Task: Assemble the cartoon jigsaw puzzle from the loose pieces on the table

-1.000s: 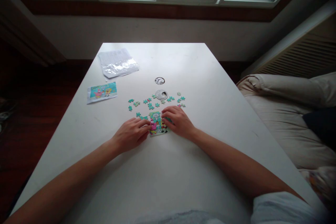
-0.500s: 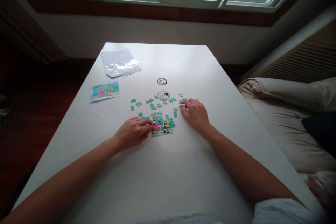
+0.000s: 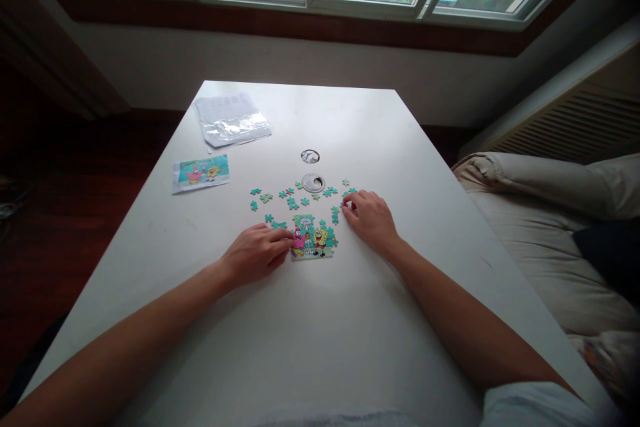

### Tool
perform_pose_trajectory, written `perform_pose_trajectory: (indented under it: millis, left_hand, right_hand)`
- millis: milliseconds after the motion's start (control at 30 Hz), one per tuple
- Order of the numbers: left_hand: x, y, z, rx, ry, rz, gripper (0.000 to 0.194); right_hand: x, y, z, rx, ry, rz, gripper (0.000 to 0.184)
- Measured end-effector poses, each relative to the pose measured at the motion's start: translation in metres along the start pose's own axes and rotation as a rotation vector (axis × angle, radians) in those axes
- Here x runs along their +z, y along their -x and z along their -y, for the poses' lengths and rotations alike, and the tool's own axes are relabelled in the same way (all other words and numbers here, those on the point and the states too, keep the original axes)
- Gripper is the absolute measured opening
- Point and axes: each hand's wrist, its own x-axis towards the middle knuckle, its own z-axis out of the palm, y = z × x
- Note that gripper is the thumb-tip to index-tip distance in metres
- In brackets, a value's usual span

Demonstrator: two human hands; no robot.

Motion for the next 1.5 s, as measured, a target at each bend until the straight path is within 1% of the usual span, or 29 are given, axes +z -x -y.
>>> perform_pose_trajectory:
  millis: [100, 167, 333, 400, 500, 567, 633, 733, 933, 1200, 1267, 1367, 1500]
  left_hand:
    - [0.000, 0.000, -0.004, 0.001, -0.044, 0.002, 0.027]
    - [0.000, -0.001, -0.006, -0.003, -0.079, 0.000, 0.026]
    - [0.000, -0.002, -0.010, -0.006, -0.125, 0.008, 0.027]
    - [-0.001, -0.002, -0.010, -0.011, -0.128, 0.011, 0.025]
    - [-0.001, -0.002, -0.011, -0.020, -0.121, 0.010, 0.023]
    - [-0.001, -0.002, -0.010, -0.028, -0.109, 0.009, 0.022]
    - [0.000, -0.001, -0.008, -0.038, -0.093, 0.003, 0.022]
    - [0.000, -0.001, -0.004, -0.046, -0.071, -0.003, 0.023]
    - [0.001, -0.002, -0.002, -0.045, -0.059, -0.010, 0.025]
    - [0.001, -0.003, -0.003, -0.057, -0.058, -0.009, 0.024]
    - [0.002, -0.003, -0.003, -0.061, -0.056, -0.010, 0.025]
    - [0.002, -0.003, -0.003, -0.059, -0.046, -0.014, 0.026]
    - [0.002, -0.003, -0.003, -0.058, -0.042, -0.009, 0.025]
  right_hand:
    - [0.000, -0.003, 0.004, -0.027, -0.088, 0.016, 0.012]
    - [-0.001, -0.007, 0.011, -0.069, -0.148, 0.017, 0.013]
    - [0.002, -0.028, 0.039, -0.245, -0.207, 0.039, 0.013]
    - [0.007, -0.043, 0.049, -0.302, -0.201, 0.038, 0.014]
    - [0.019, -0.068, 0.059, -0.333, -0.209, 0.044, 0.016]
    - [0.027, -0.083, 0.065, -0.362, -0.191, 0.080, 0.019]
    - [0.034, -0.093, 0.068, -0.387, -0.175, 0.110, 0.018]
    - [0.039, -0.102, 0.070, -0.409, -0.167, 0.132, 0.016]
    - [0.038, -0.107, 0.066, -0.426, -0.150, 0.201, 0.014]
    - [0.032, -0.104, 0.066, -0.450, -0.113, 0.283, 0.013]
    - [0.031, -0.102, 0.068, -0.447, -0.137, 0.275, 0.012]
    - [0.031, -0.097, 0.070, -0.466, -0.200, 0.247, 0.004]
    - [0.034, -0.094, 0.071, -0.453, -0.324, 0.195, 0.009]
